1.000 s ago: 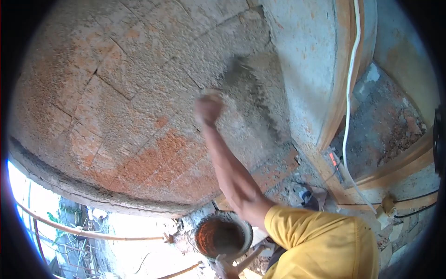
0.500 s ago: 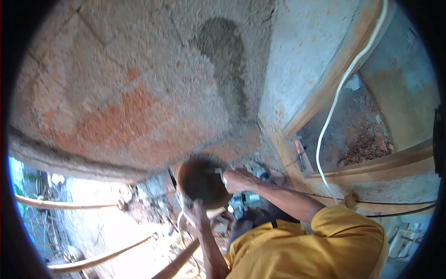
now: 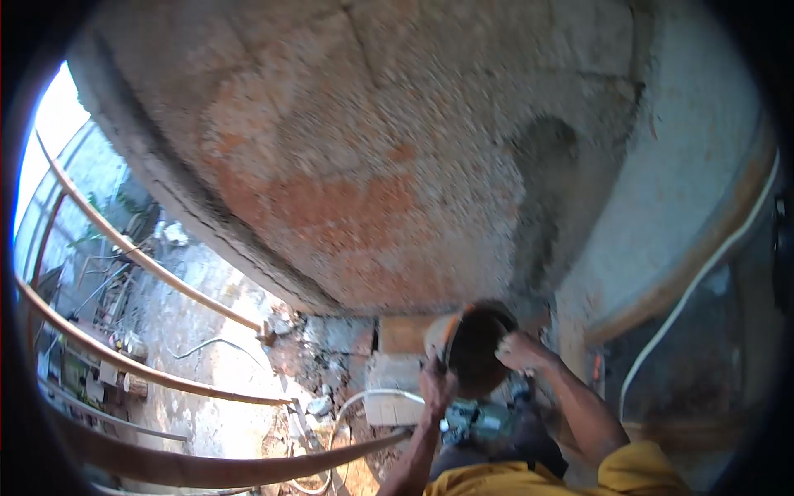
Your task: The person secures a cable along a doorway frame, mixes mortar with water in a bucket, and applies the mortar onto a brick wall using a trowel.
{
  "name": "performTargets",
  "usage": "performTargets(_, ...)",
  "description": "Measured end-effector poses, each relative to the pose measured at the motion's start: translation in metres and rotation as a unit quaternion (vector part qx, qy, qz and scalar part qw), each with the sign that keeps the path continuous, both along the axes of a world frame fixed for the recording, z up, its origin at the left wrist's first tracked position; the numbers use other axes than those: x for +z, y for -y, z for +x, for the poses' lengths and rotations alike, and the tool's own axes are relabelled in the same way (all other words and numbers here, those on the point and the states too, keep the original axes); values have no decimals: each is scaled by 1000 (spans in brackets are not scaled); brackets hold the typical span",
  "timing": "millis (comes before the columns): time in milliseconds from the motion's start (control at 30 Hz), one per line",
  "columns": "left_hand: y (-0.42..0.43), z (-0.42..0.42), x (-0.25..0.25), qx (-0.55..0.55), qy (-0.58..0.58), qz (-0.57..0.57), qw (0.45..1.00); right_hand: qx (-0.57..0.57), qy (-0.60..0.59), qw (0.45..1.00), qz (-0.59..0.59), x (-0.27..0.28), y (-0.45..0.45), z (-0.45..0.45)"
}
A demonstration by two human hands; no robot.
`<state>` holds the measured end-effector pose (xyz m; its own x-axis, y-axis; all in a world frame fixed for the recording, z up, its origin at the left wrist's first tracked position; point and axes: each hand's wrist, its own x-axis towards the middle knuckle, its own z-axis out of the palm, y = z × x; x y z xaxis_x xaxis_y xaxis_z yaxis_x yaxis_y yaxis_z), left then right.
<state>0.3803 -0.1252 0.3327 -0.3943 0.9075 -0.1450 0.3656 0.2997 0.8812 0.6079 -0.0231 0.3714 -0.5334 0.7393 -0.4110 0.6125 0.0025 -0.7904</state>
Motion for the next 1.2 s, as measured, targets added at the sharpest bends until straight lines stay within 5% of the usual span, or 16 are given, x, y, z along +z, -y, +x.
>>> performTargets(100, 2, -16, 12, 39, -46, 7, 998, -74, 16, 955, -287, -15, -4, 5)
performTargets(200, 14, 3, 17, 42, -46, -48, 997, -30, -81, 892, -444, -46, 11, 10)
performTargets(333, 37, -3, 20, 49, 133, 99, 985, -75, -229, 773, -586, -44, 41, -30)
performTargets(433, 46, -13, 19, 81, 157, 130, 976, -68, -298, 752, -585, -46, 61, -34)
performTargets(533, 49, -13, 13, 172, 321, 184, 913, -69, -366, 738, -563, -49, 79, -42)
performTargets(600, 53, -48, -88, 148, 380, 124, 904, -111, -410, 720, -548, -36, 87, -55)
performTargets(667, 67, -59, -101, 100, 143, 173, 969, -127, -490, 678, -532, -24, 89, -59)
performTargets(700, 72, -58, -81, 96, 19, 195, 976, -135, -512, 678, -510, -2, 86, -60)
performTargets(733, 88, -74, -101, -20, -314, 254, 914, -140, -555, 665, -480, -10, 81, -65)
performTargets(767, 90, -83, -107, 10, -68, 194, 978, -147, -589, 641, -470, 2, 74, -67)
performTargets(800, 92, -86, -89, -16, -80, 198, 977, -161, -625, 633, -428, 17, 63, -69)
performTargets(867, 93, -75, -47, 78, 159, 146, 973, -198, -684, 615, -340, 59, 44, -71)
performTargets(933, 101, -78, -35, 115, 203, 127, 964, -320, -700, 626, -127, 132, 23, -68)
performTargets(1100, 132, -99, -35, 170, 198, 108, 959, -506, -644, 537, 204, 213, -27, -66)
performTargets(1200, 153, -113, -42, 197, 182, 96, 959, -590, -519, 408, 465, 212, -92, -59)
